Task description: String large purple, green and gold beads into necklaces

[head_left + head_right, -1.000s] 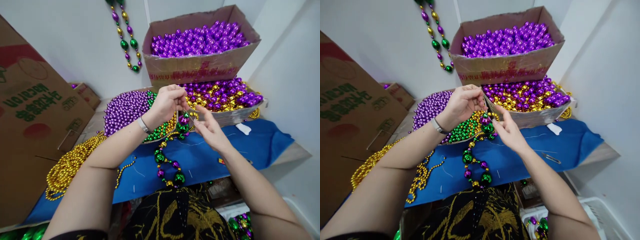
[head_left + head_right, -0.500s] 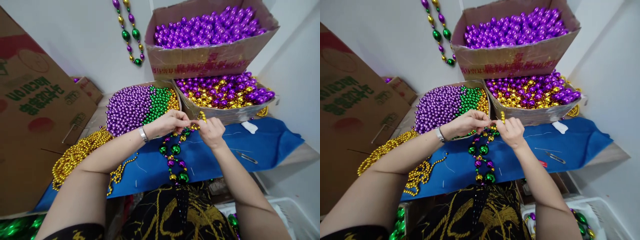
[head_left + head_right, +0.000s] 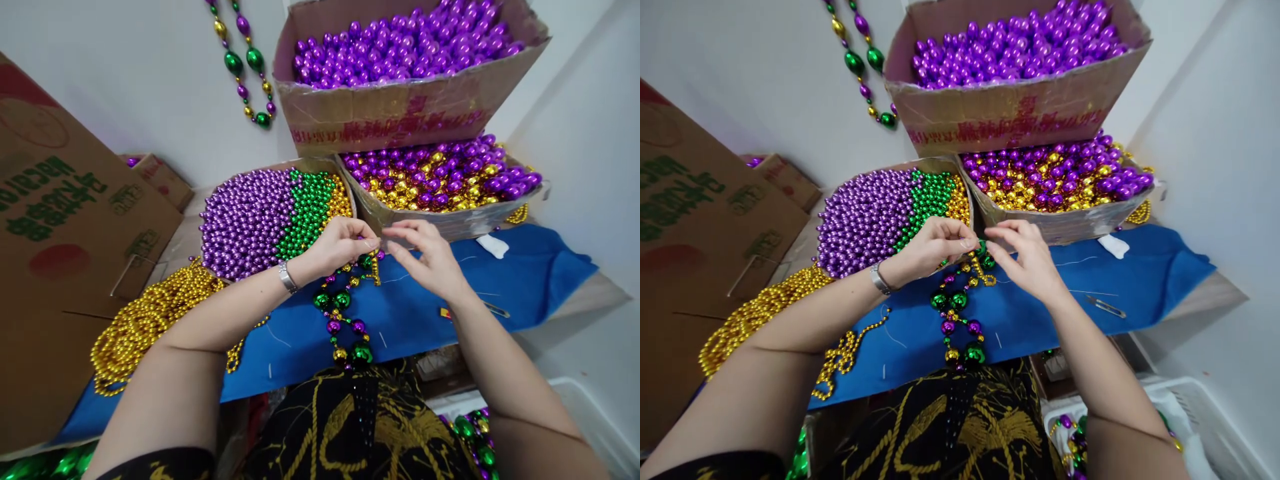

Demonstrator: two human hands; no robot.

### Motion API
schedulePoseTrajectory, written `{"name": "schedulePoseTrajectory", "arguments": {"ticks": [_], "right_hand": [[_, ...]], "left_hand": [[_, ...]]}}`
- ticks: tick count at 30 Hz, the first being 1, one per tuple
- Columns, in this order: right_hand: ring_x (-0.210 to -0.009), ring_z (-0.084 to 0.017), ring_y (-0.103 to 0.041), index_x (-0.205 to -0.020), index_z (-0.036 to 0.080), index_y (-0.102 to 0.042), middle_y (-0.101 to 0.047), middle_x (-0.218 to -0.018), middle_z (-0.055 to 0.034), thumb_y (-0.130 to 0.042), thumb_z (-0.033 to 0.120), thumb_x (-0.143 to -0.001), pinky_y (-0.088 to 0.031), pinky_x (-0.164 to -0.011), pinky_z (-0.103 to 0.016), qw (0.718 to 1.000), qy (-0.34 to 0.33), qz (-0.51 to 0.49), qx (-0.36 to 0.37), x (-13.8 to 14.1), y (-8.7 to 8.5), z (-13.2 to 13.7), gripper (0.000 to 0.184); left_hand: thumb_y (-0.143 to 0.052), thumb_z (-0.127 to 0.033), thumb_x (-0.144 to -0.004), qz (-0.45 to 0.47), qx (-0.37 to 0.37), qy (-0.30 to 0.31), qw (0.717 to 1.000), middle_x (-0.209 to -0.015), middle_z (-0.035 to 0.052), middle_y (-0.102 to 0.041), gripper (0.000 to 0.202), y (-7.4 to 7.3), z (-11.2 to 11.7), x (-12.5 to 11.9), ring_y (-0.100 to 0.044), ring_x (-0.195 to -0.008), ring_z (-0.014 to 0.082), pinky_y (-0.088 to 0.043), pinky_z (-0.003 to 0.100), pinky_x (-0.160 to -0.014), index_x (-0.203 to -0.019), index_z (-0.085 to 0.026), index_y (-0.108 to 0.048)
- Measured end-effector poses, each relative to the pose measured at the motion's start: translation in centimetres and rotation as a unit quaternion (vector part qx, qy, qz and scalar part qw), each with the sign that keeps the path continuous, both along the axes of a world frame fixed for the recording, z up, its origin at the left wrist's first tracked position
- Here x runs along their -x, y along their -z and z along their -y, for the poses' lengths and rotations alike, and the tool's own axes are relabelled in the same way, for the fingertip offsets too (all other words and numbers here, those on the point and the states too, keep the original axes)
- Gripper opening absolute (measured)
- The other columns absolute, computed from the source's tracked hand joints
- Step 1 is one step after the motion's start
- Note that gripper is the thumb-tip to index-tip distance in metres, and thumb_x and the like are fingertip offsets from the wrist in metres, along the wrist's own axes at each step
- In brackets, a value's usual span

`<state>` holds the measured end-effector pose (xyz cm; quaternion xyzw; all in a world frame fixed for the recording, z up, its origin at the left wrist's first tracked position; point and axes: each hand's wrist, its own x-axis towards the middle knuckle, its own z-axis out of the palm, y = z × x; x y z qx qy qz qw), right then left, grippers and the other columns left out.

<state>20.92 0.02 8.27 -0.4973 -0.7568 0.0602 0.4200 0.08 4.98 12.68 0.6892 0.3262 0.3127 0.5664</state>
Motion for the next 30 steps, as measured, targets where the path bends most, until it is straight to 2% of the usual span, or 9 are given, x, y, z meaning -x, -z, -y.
{"name": "schedulePoseTrajectory", "arguments": {"ticks": [5, 8, 10, 15, 20, 22, 25, 28, 30], "right_hand": [[-0.073, -0.015, -0.059, -0.083, 0.021, -0.061, -0.065, -0.083, -0.0035, -0.053, 0.041, -0.096, -0.047, -0.066, -0.03, 0.994, -0.021, -0.071, 0.081, 1.3, -0.3, -0.2, 0.026], [-0.049, -0.01, -0.048, -0.089, 0.022, -0.054, -0.059, -0.065, 0.0024, -0.046, 0.051, -0.098, -0.038, -0.047, -0.024, 0.946, -0.05, -0.233, 0.218, 2.9, 0.2, 1.0, 0.032], [-0.054, -0.011, -0.055, -0.094, 0.022, -0.052, -0.063, -0.072, 0.0005, -0.042, 0.053, -0.099, -0.044, -0.049, -0.024, 0.915, -0.081, -0.3, 0.258, 4.0, 0.6, 2.1, 0.033], [-0.105, -0.021, -0.063, -0.091, 0.022, -0.056, -0.064, -0.107, -0.0093, -0.047, 0.038, -0.099, -0.055, -0.086, -0.038, 0.981, -0.047, -0.149, 0.117, 4.5, 2.3, 4.3, 0.02], [-0.151, -0.03, -0.022, -0.094, 0.021, -0.06, -0.023, -0.162, -0.0096, -0.049, 0.025, -0.096, -0.04, -0.113, -0.055, 0.996, -0.077, -0.031, 0.015, 3.7, 4.4, 3.6, 0.012], [-0.152, -0.03, -0.017, -0.094, 0.021, -0.061, -0.014, -0.165, -0.0055, -0.051, 0.023, -0.095, -0.039, -0.115, -0.056, 0.997, -0.074, -0.01, -0.013, 3.3, 5.4, 2.7, 0.011], [-0.145, -0.03, -0.034, -0.093, 0.021, -0.064, -0.032, -0.158, -0.007, -0.056, 0.024, -0.091, -0.043, -0.111, -0.053, 0.996, -0.046, 0.025, -0.069, 2.9, 6.4, 1.8, 0.009], [-0.107, -0.024, -0.062, -0.093, 0.022, -0.066, -0.062, -0.124, -0.0112, -0.056, 0.023, -0.092, -0.054, -0.09, -0.043, 0.995, 0.0, 0.046, -0.087, 3.1, 6.6, 2.3, 0.01], [-0.084, -0.018, -0.063, -0.094, 0.022, -0.066, -0.067, -0.097, -0.0082, -0.052, 0.024, -0.095, -0.054, -0.077, -0.035, 0.999, 0.013, 0.009, -0.047, 3.6, 6.5, 2.9, 0.014]], "left_hand": [[-0.069, -0.024, -0.078, -0.002, 0.006, -0.007, 1.0, -0.05, -0.0031, -0.051, 0.013, 0.7, -0.1, -0.5, -0.04, -0.042, 0.0042, -0.028, 0.019, -0.041, -0.07, -0.014, -0.066], [-0.07, -0.022, -0.078, 0.022, 0.031, -0.04, 0.998, -0.054, -0.0023, -0.054, 0.014, 1.3, -0.1, -0.9, -0.044, -0.044, 0.0039, -0.032, 0.019, -0.042, -0.068, -0.014, -0.064], [-0.069, -0.021, -0.079, 0.034, 0.048, -0.063, 0.996, -0.056, -0.0019, -0.056, 0.015, 1.5, -0.1, -1.2, -0.046, -0.044, 0.0039, -0.034, 0.019, -0.043, -0.067, -0.014, -0.062], [-0.067, -0.018, -0.082, 0.053, 0.084, -0.086, 0.991, -0.053, -0.0025, -0.055, 0.018, 1.5, 0.1, -1.4, -0.044, -0.041, 0.003, -0.032, 0.018, -0.041, -0.066, -0.014, -0.061], [-0.069, -0.016, -0.081, 0.061, 0.115, -0.064, 0.99, -0.047, -0.0035, -0.051, 0.018, 1.4, -0.3, -0.7, -0.042, -0.039, 0.0027, -0.03, 0.018, -0.041, -0.065, -0.014, -0.062], [-0.068, -0.015, -0.081, 0.064, 0.135, -0.051, 0.987, -0.048, -0.0029, -0.053, 0.018, 1.4, -0.4, -0.4, -0.041, -0.039, 0.0025, -0.031, 0.018, -0.041, -0.064, -0.014, -0.062], [-0.067, -0.013, -0.081, 0.08, 0.168, -0.065, 0.98, -0.059, 0.0002, -0.062, 0.017, 1.4, -0.6, 0.0, -0.042, -0.039, 0.0017, -0.033, 0.018, -0.042, -0.065, -0.013, -0.062], [-0.064, -0.009, -0.082, 0.107, 0.162, -0.095, 0.976, -0.065, 0.0017, -0.065, 0.017, 1.6, -1.0, 0.3, -0.044, -0.039, 0.0013, -0.034, 0.018, -0.041, -0.065, -0.012, -0.061], [-0.062, -0.008, -0.082, 0.12, 0.152, -0.109, 0.975, -0.064, 0.0012, -0.065, 0.017, 1.6, -1.1, 0.4, -0.045, -0.04, 0.0019, -0.036, 0.017, -0.042, -0.065, -0.012, -0.06]]}}
